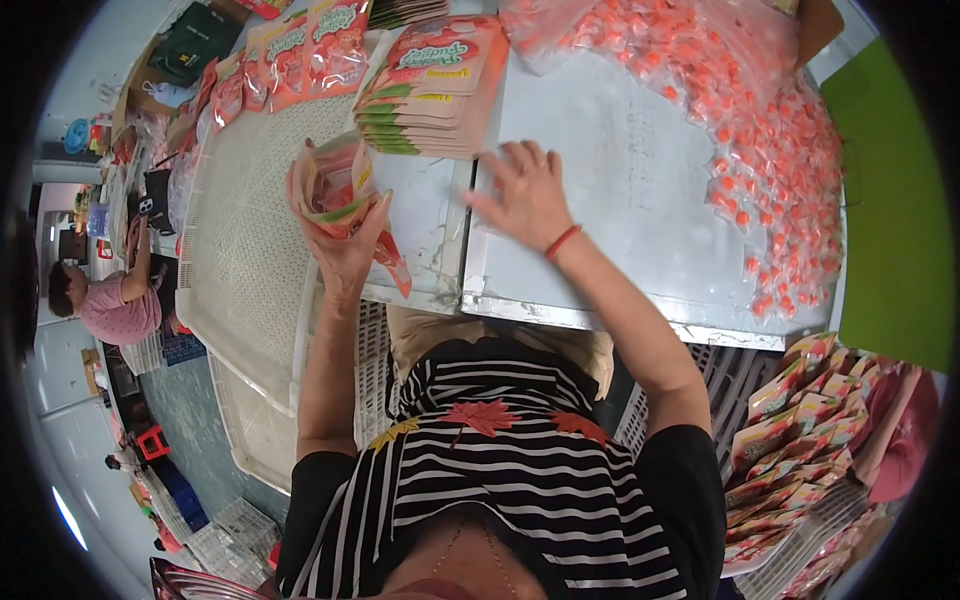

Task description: Manually fill plastic bags with individually wrapped candies and stack them for final packaging.

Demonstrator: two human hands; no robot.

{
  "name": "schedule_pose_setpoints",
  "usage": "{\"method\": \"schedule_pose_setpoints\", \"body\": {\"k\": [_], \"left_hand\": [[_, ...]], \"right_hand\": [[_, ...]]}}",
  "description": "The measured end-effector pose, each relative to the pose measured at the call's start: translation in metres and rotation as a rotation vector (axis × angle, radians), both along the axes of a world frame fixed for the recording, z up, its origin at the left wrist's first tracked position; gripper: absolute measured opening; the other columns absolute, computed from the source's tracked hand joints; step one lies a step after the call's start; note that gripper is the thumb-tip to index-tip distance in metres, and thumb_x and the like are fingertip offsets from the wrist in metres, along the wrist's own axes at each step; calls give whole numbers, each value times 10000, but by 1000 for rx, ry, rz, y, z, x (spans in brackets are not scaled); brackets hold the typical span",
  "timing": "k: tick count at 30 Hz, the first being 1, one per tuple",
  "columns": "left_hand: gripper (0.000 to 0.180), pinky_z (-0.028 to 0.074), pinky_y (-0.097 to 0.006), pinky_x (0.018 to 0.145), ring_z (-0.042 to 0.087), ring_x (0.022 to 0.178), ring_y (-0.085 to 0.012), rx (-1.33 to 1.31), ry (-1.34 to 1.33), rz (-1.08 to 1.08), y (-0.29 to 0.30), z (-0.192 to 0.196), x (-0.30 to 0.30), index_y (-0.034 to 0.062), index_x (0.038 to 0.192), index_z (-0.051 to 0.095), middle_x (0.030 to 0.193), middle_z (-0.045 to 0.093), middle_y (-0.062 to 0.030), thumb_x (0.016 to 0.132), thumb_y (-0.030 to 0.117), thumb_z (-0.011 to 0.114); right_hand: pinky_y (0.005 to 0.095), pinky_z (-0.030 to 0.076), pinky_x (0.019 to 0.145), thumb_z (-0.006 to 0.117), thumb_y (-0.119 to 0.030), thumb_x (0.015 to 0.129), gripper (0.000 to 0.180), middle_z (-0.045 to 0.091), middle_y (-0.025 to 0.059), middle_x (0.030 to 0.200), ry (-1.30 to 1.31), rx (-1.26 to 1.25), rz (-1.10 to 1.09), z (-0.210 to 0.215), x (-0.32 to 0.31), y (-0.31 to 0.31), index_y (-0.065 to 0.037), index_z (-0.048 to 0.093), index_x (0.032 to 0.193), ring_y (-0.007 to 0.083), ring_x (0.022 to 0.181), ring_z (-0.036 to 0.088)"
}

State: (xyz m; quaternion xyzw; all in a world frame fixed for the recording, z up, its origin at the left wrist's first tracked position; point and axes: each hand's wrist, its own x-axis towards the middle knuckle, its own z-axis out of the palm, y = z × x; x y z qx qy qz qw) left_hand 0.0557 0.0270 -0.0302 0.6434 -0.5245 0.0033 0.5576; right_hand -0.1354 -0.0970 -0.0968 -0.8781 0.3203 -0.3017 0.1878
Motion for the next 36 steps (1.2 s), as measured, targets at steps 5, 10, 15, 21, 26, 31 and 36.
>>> {"method": "schedule_pose_setpoints", "body": {"k": [5, 10, 15, 21, 26, 31, 36], "left_hand": [[1099, 404, -369, 991, 475, 1173, -277, 29, 15, -34, -6, -5, -19, -54, 1411, 168, 1315, 408, -216, 592, 139, 876], [1035, 383, -370, 1007, 429, 1209, -248, 65, 5, -181, -14, 2, -37, -39, 1403, 186, 1333, 371, -190, 620, 94, 850], [1035, 393, -367, 1005, 432, 1207, -252, 62, 99, -111, -15, 0, -31, -35, 1405, 184, 1328, 379, -195, 621, 88, 848], [1039, 405, -361, 999, 446, 1193, -247, 54, 36, -86, -12, -4, -28, -29, 1409, 182, 1333, 378, -194, 622, 86, 850], [1046, 405, -365, 996, 450, 1189, -245, 54, -10, -143, -17, -2, -39, -26, 1411, 179, 1332, 379, -187, 617, 83, 851], [986, 451, -393, 911, 515, 1123, -341, 86, 3, -203, -27, -1, -60, -17, 1365, 280, 1294, 434, -222, 593, 168, 864], [1002, 405, -377, 992, 468, 1186, -265, 258, -121, -258, -33, -9, -71, -18, 1400, 219, 1304, 436, -195, 619, 83, 838]], "right_hand": [[452, 380, 895, 649, -322, 796, 357, 532, 142, 1157, 131, -224, -10, -9, -1, 27, -76, 602, 1051, 334, 1088, 482], [424, 391, 882, 655, -236, 808, 258, 559, 121, 1126, 140, -96, -60, -16, -18, 12, -75, 617, 1005, 302, 1071, 498], [475, 339, 966, 632, -342, 828, 395, 528, 172, 1201, 79, -20, -57, -8, -25, 9, -76, 596, 1118, 366, 1151, 451], [578, 258, 1002, 642, -521, 761, 621, 417, 233, 1320, 268, -64, -56, 5, -5, 64, -137, 546, 1240, 442, 1253, 326], [444, 415, 846, 673, -264, 776, 299, 536, 111, 1158, 202, -243, -94, -10, -14, 37, -98, 587, 1009, 328, 1068, 474], [338, 437, 567, 636, -179, 806, 111, 592, 58, 836, 94, -316, -102, -18, -33, -9, -98, 590, 865, 244, 772, 560], [248, 450, 642, 539, -149, 911, 154, 561, 69, 724, -575, 513, -215, 80, -33, -1, -33, 532, 1012, 123, 665, 529]]}}
